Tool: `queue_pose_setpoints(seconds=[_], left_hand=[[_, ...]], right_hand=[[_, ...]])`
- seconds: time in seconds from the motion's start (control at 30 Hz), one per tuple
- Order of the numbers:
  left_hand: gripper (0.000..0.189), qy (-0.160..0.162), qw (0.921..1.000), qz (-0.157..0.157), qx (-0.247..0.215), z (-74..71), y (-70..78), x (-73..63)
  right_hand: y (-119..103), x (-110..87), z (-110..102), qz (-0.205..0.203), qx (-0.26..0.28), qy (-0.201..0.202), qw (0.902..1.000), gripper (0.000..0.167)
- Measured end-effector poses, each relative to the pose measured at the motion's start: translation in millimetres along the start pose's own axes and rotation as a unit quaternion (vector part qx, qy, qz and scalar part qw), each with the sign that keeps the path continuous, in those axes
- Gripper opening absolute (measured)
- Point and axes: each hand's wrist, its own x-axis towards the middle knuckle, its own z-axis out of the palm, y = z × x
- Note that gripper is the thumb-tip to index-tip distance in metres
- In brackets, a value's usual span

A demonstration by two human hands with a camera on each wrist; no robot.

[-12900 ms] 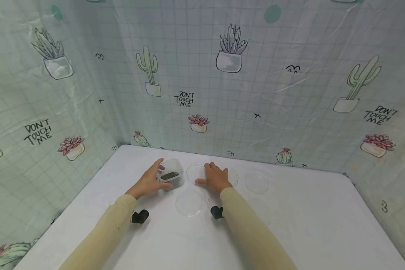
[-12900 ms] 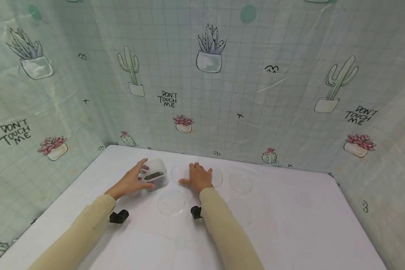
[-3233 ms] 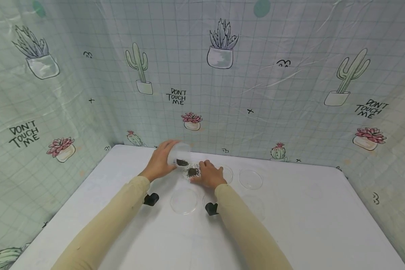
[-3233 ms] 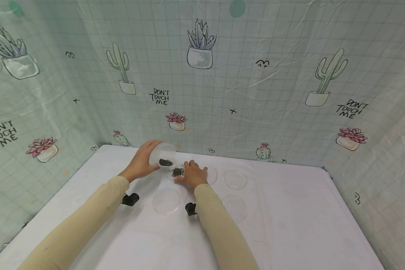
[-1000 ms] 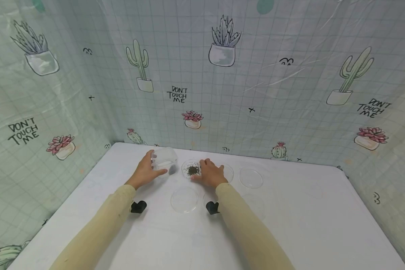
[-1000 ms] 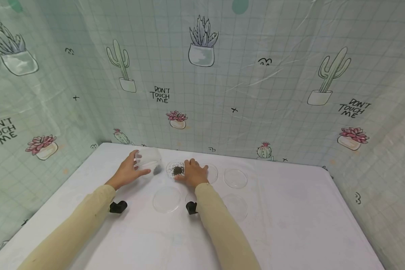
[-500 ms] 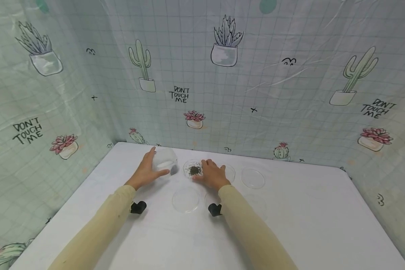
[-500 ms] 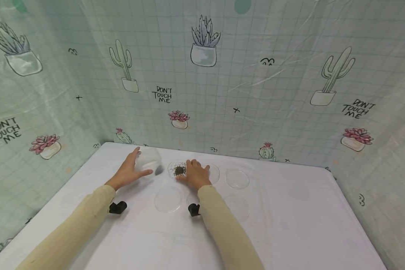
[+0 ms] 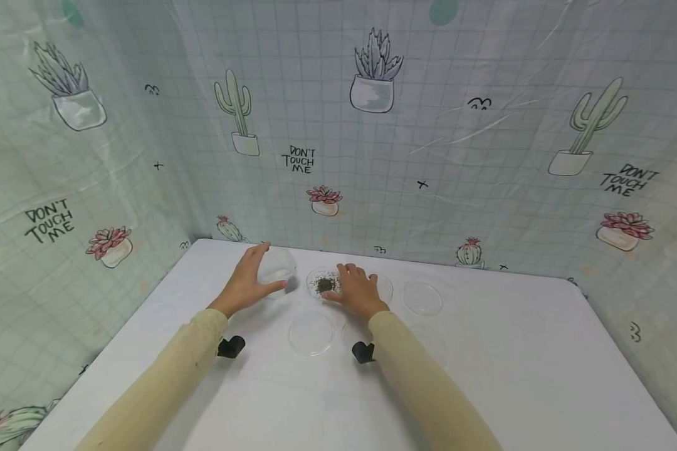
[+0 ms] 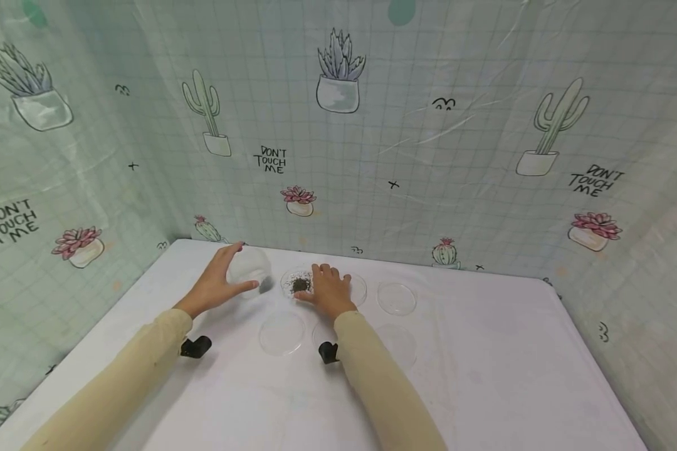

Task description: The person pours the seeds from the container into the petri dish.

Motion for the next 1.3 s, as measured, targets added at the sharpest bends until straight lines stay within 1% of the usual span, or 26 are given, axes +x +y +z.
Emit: queue_pose_setpoints(seconds=[0.2,0.37,0.63,0.9,1.17,1.3], left_hand=[[0.096,0.005,0.9997,0.026,0.002,-0.5,7.2,-0.4],[0.094,0.005,0.9991,0.042,0.001,-1.0,11.3,-1.6],[0.092,-0.008,0.9986,0.052,0.002,-0.7,19.7,-4.4],[0.089,-0.014,0.9974,0.071,-0.005,1.5,27.8,-6.5],[0.086,-0.025,0.9963,0.082,0.0,4.7,34.5,-7.7],[0.084,-0.036,0.9952,0.091,-0.006,5.7,37.1,-8.5]], right_hand=[[0,-4.5,-3,-0.001,-0.01,0.003,0.9999,0.086],[1,-8.5,-5,0.0,0.006,0.006,1.0,0.084],[5,-13.2,-9,-0.006,0.012,0.021,0.9997,0.083],[5,-20.6,-14,-0.006,0.019,0.028,0.9994,0.081],[6,-25.8,-17,-0.003,0.006,0.028,0.9996,0.082],[8,-28.0,-19,-0.004,0.003,0.033,0.9994,0.081]])
